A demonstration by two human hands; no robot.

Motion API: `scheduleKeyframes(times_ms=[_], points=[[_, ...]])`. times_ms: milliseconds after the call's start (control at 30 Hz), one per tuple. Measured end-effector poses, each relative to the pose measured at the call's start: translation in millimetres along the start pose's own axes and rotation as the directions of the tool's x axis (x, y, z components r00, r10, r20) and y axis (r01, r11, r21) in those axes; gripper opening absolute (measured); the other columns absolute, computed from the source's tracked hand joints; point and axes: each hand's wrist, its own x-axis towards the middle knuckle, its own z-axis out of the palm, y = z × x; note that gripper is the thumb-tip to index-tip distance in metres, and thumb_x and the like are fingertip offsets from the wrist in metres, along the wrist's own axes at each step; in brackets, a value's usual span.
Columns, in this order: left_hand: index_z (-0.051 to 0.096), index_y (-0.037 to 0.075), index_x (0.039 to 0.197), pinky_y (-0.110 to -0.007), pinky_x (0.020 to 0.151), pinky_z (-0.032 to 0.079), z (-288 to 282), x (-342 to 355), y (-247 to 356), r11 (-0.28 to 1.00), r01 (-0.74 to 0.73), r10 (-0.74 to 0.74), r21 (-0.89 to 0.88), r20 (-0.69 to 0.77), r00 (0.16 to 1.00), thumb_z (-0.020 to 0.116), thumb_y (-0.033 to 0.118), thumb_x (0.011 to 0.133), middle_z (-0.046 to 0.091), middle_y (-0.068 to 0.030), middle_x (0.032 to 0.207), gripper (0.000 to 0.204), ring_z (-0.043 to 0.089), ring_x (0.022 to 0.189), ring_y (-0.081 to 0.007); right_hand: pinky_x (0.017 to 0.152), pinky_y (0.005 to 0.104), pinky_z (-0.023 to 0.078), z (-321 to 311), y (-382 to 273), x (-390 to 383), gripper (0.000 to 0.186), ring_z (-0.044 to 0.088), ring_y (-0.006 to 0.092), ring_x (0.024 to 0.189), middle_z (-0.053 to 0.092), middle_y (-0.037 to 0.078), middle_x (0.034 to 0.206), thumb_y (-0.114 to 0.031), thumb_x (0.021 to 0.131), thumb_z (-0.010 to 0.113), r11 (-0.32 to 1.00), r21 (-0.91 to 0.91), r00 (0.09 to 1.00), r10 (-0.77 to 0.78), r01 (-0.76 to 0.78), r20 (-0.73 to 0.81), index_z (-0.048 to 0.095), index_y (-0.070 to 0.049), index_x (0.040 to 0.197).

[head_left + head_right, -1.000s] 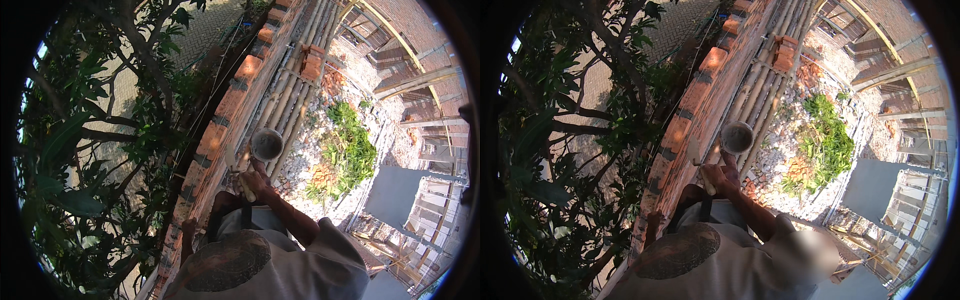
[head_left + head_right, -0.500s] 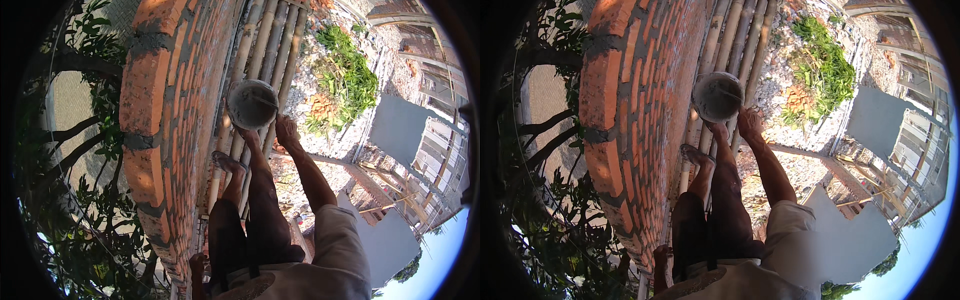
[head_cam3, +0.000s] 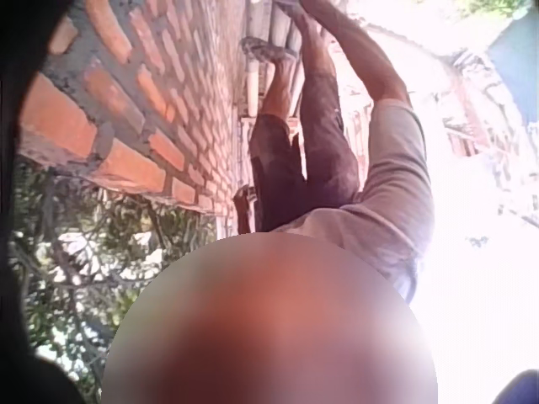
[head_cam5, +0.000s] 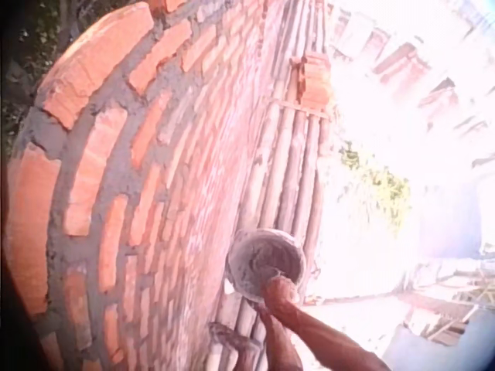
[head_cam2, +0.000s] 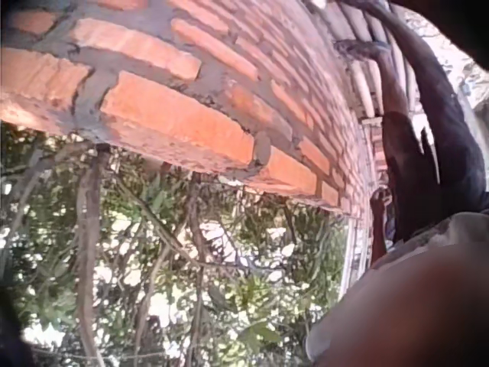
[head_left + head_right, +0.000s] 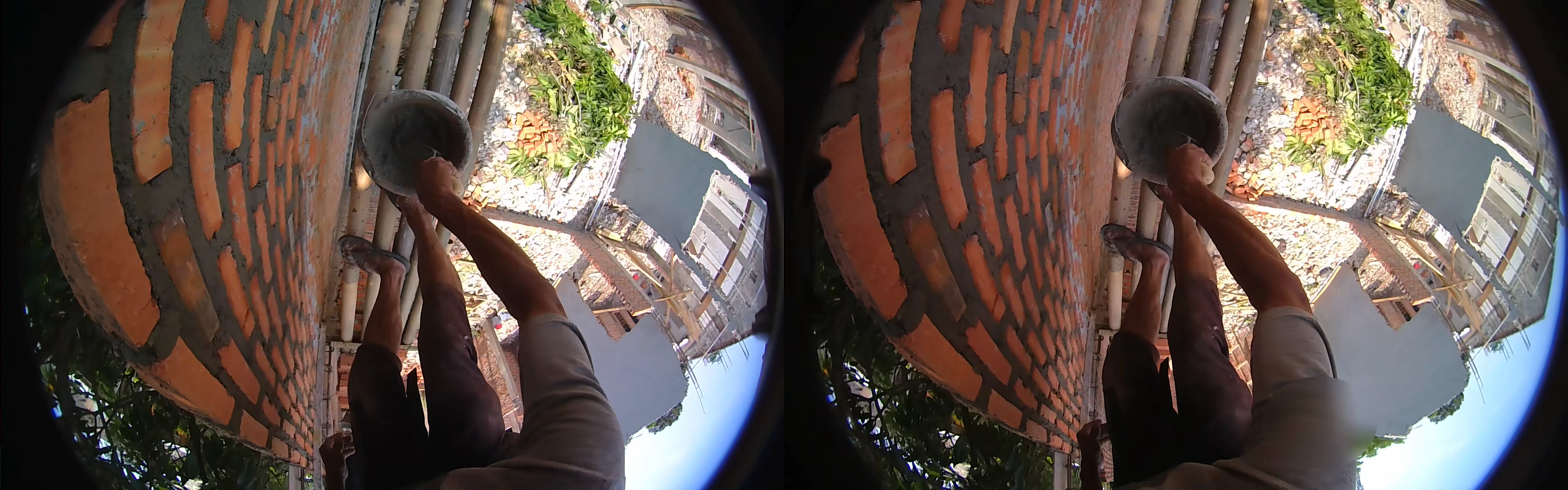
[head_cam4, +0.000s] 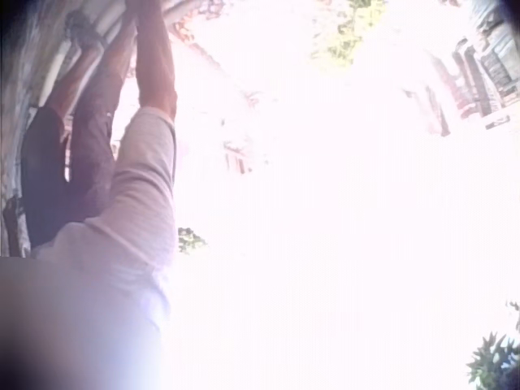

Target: The person scoops mortar from a bucket with a trowel and applies it to a brick wall under construction. They place bricks onto the mortar, tap them into position, and continue the cycle of applying mortar and laying bricks along the wall.

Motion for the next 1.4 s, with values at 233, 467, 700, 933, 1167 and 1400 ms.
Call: scheduleKeyframes(times_ms=[233,467,700,933,1167,1400], points=[[0.06,-0.003,0.117,-0.042,0.074,0.056,11,8,8,0.998,-0.064,0.064,-0.003,0.077,0.995,0.07,0.065,0.076,0.067,-0.0147,0.096,0.08,0.067,0.085,-0.0272,0.071,0.0405,0.057,-3,64,-2,0.012,0.07,0.0293,0.086,0.07,0.017,0.09,-0.006,0.077,0.064,0.845,0.416,0.919,-0.39,0.335,0.053,0.072,-0.006,0.086],[0.062,-0.003,0.115,-0.042,0.072,0.056,-5,-9,26,0.966,-0.246,0.253,-0.083,0.095,0.963,0.07,0.059,0.08,0.068,-0.0156,0.096,0.072,0.068,0.083,-0.0263,0.062,0.0357,0.05,-14,119,-35,0.018,0.061,0.0214,0.067,0.065,0.008,0.074,-0.01,0.072,0.067,0.412,0.864,0.854,-0.519,0.289,-0.038,0.065,-0.006,0.089],[0.062,-0.005,0.111,-0.042,0.073,0.057,-17,-39,54,0.925,-0.335,0.349,-0.178,0.053,0.936,0.061,0.031,0.093,0.068,-0.0181,0.093,0.04,0.069,0.079,-0.0286,0.06,0.0286,0.046,-240,148,-196,0.013,0.054,0.0095,0.068,0.06,0.002,0.074,-0.009,0.085,0.064,0.102,0.988,0.902,-0.428,0.113,-0.059,0.064,-0.002,0.096],[0.06,-0.005,0.112,-0.04,0.063,0.056,-10,-49,76,0.763,-0.478,0.595,-0.435,0.183,0.783,0.055,0.022,0.095,0.064,-0.0161,0.09,0.032,0.066,0.073,-0.0255,0.053,0.0289,0.048,-432,156,-248,0.018,0.059,0.0108,0.061,0.064,0.007,0.075,-0.015,0.093,0.06,-0.169,0.898,0.841,-0.314,0.406,-0.44,0.063,0.002,0.099],[0.064,-0.003,0.097,-0.037,0.052,0.053,-5,-84,81,0.703,-0.601,0.629,-0.381,-0.062,0.775,0.054,0.011,0.088,0.062,-0.0114,0.076,0.02,0.064,0.061,-0.0216,0.045,0.0291,0.049,-546,140,-155,0.024,0.056,0.0128,0.053,0.059,0.006,0.072,-0.018,0.099,0.049,-0.595,0.796,0.829,-0.497,-0.112,-0.255,0.062,0.002,0.102],[0.059,0.001,0.095,-0.034,0.047,0.05,-2,-85,62,0.743,-0.432,0.492,-0.511,-0.021,0.87,0.056,0.015,0.09,0.06,-0.0099,0.076,0.015,0.064,0.058,-0.0228,0.058,0.0409,0.053,-531,149,-172,0.021,0.064,0.0276,0.068,0.062,0.018,0.084,-0.007,0.091,0.048,0.62,0.487,0.731,-0.218,0.615,-0.646,0.058,0.002,0.108]])
